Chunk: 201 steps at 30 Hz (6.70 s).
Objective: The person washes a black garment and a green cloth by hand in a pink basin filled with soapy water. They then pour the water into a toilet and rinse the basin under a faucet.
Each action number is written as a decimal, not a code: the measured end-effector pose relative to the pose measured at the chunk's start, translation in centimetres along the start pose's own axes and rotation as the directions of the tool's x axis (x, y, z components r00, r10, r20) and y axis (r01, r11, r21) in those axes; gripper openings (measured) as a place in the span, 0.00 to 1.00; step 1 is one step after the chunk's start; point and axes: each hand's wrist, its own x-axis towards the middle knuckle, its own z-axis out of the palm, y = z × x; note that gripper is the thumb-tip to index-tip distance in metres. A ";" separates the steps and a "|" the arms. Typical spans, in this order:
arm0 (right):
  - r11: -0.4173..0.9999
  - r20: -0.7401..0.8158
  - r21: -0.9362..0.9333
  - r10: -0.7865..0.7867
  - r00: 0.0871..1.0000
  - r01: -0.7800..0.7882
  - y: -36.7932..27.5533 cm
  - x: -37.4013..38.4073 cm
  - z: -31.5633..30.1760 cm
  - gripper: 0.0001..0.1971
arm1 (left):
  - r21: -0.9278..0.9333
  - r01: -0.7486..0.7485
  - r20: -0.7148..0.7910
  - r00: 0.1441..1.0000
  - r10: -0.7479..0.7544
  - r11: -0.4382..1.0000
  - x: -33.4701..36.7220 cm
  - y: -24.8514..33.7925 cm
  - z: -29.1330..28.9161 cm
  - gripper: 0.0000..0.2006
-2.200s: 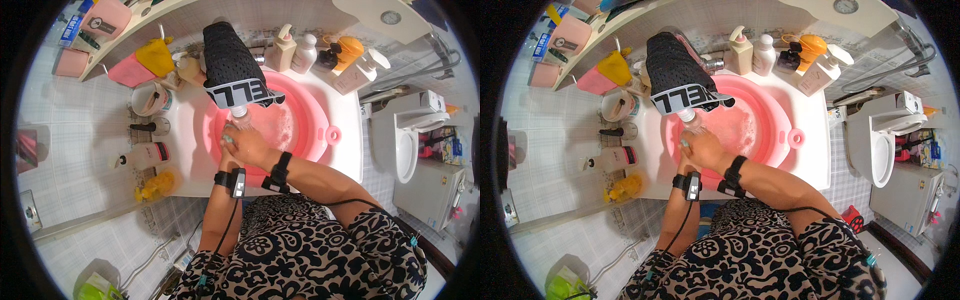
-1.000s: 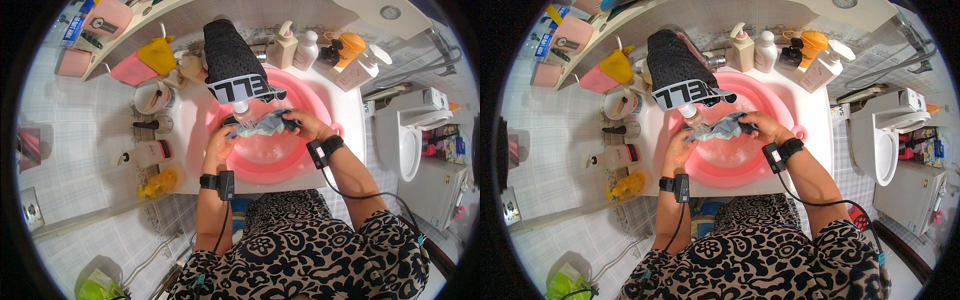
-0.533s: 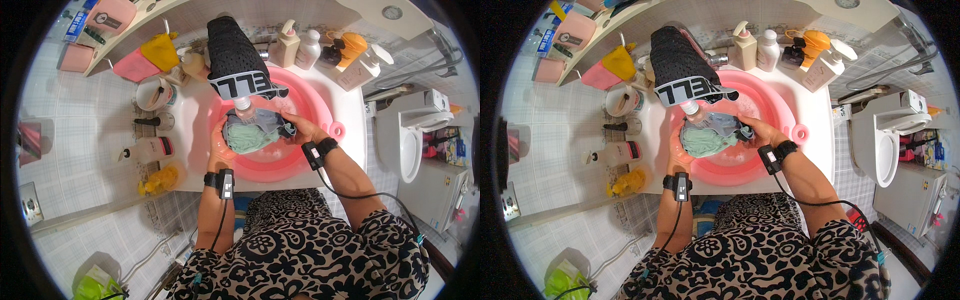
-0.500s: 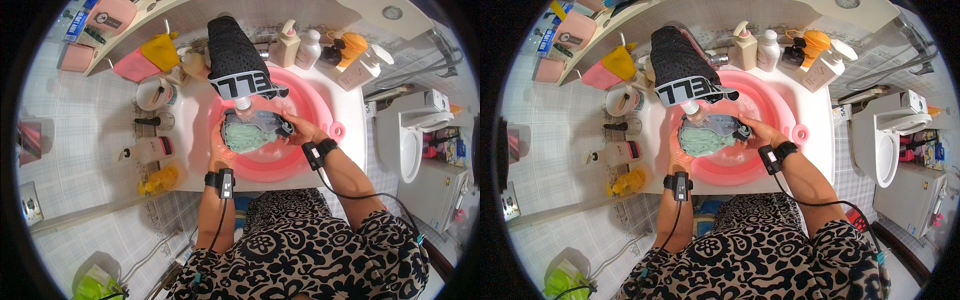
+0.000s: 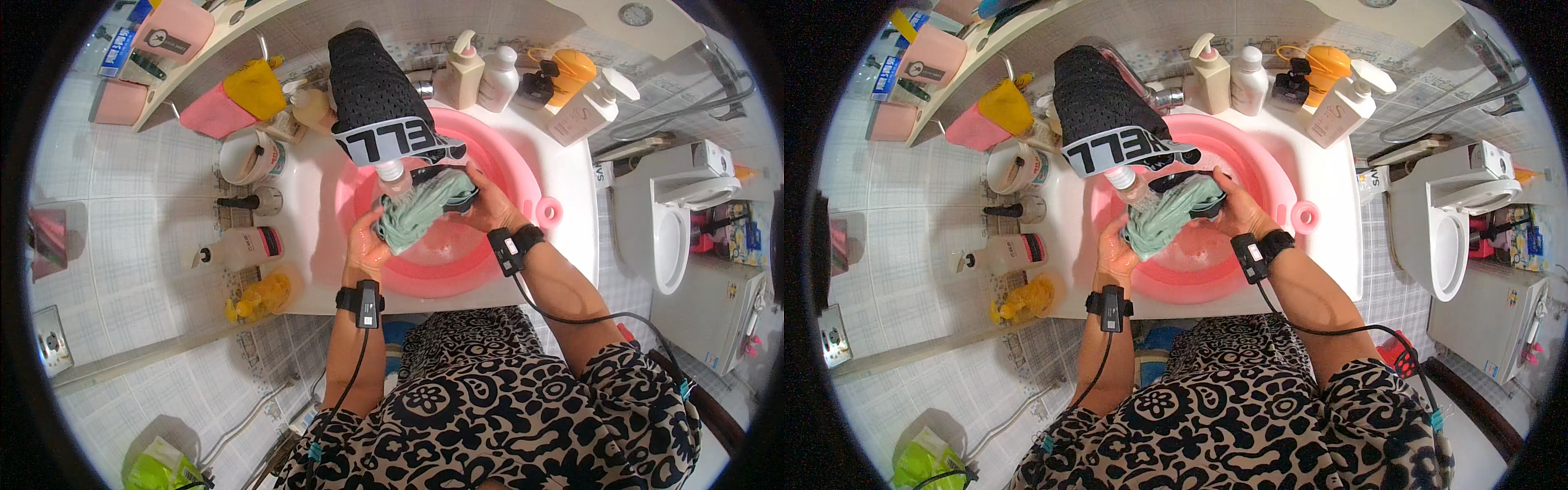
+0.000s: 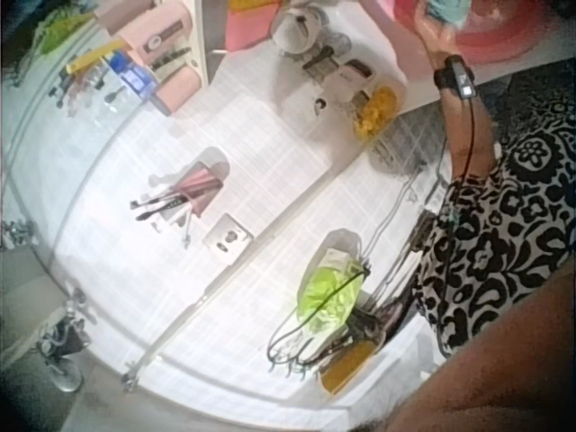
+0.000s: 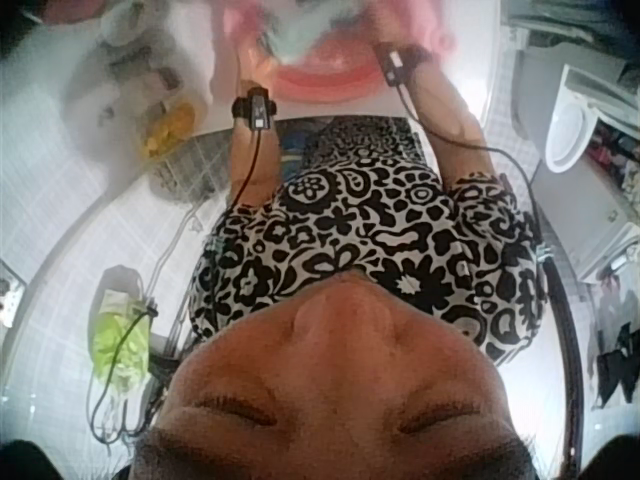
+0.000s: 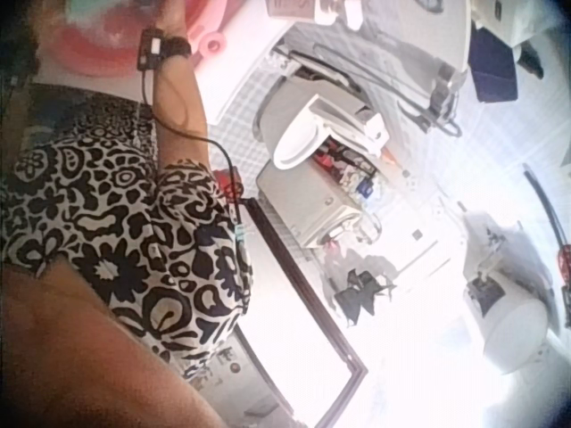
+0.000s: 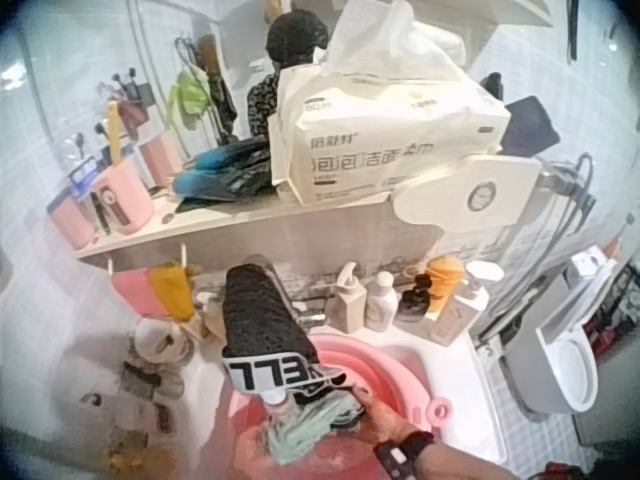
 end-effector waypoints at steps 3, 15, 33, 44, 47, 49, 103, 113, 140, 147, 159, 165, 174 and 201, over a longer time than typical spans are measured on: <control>0.990 0.185 0.127 -0.092 0.978 0.069 -1.0 -0.2 0.4 0.23 | 0.075 0.041 -0.110 0.993 -0.032 0.996 -0.2 -0.1 0.1 0.22; 0.888 -0.047 0.410 -0.208 0.977 0.209 -0.8 -0.5 1.5 0.17 | -0.152 -0.148 -0.051 0.989 0.141 0.977 -0.6 0.4 2.6 0.25; 0.766 -0.149 -0.638 -0.018 0.989 -0.082 1.9 -0.1 1.8 0.29 | -0.221 0.078 0.281 0.960 -0.013 0.972 2.0 0.8 0.6 0.20; 0.963 0.066 -0.232 -0.123 0.990 0.135 0.9 0.8 2.4 0.22 | -0.075 0.105 0.100 0.990 -0.097 0.992 1.8 3.0 1.3 0.19; 0.952 0.078 -0.225 -0.193 0.978 0.206 -1.0 0.1 1.9 0.17 | 0.154 0.134 0.002 0.991 -0.136 0.979 0.8 3.9 -0.7 0.21; 0.947 0.100 -0.234 -0.203 0.974 0.221 -1.6 -0.3 2.7 0.17 | 0.306 0.139 -0.098 0.989 -0.114 0.942 0.4 3.7 -0.6 0.22; 0.984 -0.018 0.014 -0.179 0.984 0.180 1.7 1.7 4.6 0.18 | 0.084 -0.078 -0.253 0.963 0.097 0.993 1.9 -2.4 -1.4 0.22; -0.214 0.505 -0.859 -0.503 0.701 0.465 5.7 -0.4 6.7 0.18 | -0.021 -0.287 -0.157 0.947 0.281 0.958 3.9 -3.2 -0.2 0.26; -0.415 0.520 -0.854 -0.648 0.557 0.314 7.1 3.8 7.8 0.14 | 0.046 -0.311 0.063 0.949 0.308 0.949 4.3 -3.7 -2.9 0.19; -0.066 -0.003 -0.997 -0.476 0.879 -0.039 1.8 4.5 7.3 0.15 | 0.246 -0.147 -0.213 0.956 0.201 0.958 4.1 -3.8 0.8 0.18; 0.979 0.063 -0.185 -0.071 0.995 0.082 1.5 -0.2 0.0 0.22 | -0.060 -0.490 0.167 0.854 0.493 0.869 4.4 1.7 -0.2 0.15; 0.990 0.284 0.117 0.046 0.958 -0.082 1.6 -1.7 0.5 0.25 | -0.049 -0.309 0.043 0.949 0.311 0.950 5.8 0.0 1.0 0.11; 0.978 0.143 0.151 0.121 0.982 -0.143 0.2 -1.1 2.9 0.21 | -0.032 -0.078 -0.014 0.997 0.077 0.996 3.1 -4.6 2.8 0.20; -0.020 0.229 -0.962 -0.604 0.763 0.273 2.1 4.9 11.2 0.09 | 0.226 -0.229 -0.343 0.891 0.297 0.947 3.2 -5.0 2.8 0.18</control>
